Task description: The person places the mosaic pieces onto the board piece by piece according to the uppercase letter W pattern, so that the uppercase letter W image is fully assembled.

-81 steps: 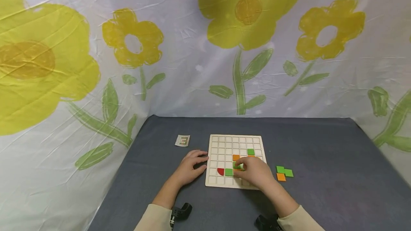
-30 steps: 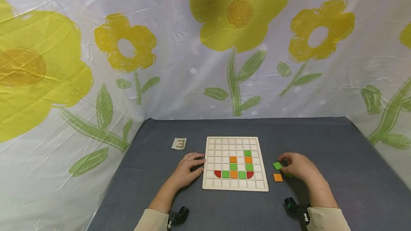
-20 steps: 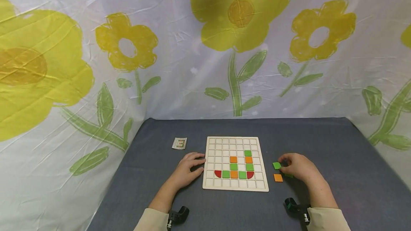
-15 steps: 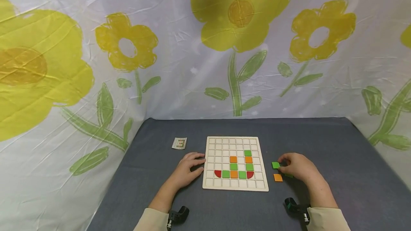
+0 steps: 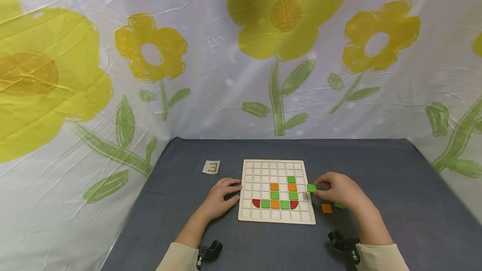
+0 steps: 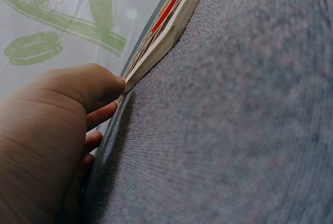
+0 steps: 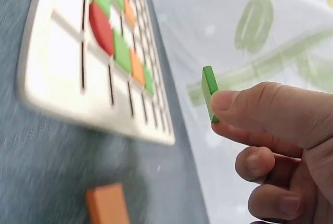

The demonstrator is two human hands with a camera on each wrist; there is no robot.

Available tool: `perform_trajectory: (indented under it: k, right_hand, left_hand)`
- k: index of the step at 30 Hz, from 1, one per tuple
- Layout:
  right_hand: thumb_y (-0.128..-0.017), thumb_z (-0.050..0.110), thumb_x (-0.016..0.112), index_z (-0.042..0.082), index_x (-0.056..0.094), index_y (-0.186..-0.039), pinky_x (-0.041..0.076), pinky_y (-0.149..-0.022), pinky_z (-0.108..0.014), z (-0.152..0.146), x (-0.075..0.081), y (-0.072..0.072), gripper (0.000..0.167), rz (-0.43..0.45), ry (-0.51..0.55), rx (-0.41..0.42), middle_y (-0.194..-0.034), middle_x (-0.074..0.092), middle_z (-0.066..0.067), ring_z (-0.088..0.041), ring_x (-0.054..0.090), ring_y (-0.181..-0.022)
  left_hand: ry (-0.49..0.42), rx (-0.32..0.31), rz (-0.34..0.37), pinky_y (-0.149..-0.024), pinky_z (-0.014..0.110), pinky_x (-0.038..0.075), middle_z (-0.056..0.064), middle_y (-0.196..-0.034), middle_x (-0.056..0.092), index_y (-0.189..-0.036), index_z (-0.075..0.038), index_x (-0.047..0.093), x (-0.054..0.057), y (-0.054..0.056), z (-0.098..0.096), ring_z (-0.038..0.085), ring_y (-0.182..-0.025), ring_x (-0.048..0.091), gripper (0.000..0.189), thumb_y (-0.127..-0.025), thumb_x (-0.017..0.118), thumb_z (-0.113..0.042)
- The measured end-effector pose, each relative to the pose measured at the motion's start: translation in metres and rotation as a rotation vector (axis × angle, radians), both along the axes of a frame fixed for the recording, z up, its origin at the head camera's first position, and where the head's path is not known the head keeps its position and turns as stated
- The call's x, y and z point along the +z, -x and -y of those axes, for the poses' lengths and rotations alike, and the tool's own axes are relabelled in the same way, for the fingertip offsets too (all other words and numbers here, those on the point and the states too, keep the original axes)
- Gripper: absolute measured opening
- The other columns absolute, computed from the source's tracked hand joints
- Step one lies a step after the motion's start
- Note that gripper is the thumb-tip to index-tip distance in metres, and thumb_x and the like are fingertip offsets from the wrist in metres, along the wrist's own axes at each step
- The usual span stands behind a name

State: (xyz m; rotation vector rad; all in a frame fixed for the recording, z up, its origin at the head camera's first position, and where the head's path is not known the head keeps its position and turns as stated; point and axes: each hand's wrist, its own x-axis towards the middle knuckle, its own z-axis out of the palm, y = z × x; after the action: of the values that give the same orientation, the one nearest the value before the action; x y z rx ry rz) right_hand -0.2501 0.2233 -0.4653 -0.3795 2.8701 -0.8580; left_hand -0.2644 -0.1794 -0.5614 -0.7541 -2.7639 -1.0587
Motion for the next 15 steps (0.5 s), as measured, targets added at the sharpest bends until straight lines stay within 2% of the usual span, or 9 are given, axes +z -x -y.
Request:
perform_trajectory:
  k: [7,15]
  right_hand:
    - [-0.088,0.017,0.082,0.008,0.079,-0.105,0.031,-0.055,-0.031,0.026,0.013,0.003,0.02,-0.05,-0.001,0.094,-0.069,0.044,-0.001,-0.015,0.039,-0.059]
    - [-0.087,0.02,0.082,0.012,0.079,-0.1,0.03,-0.059,-0.033,0.055,0.012,0.011,0.016,-0.079,-0.002,0.17,-0.07,0.043,0.002,-0.013,0.04,-0.065]
  left_hand:
    - [0.007,0.005,-0.004,-0.115,0.059,0.033,0.005,-0.145,0.058,-0.134,-0.007,0.07,0.002,0.0,0.0,0.033,-0.142,0.042,0.039,-0.097,0.073,-0.017]
    - [0.001,0.006,0.001,-0.115,0.059,0.033,0.006,-0.145,0.058,-0.134,-0.006,0.07,0.002,-0.001,-0.001,0.034,-0.142,0.042,0.039,-0.097,0.073,-0.016]
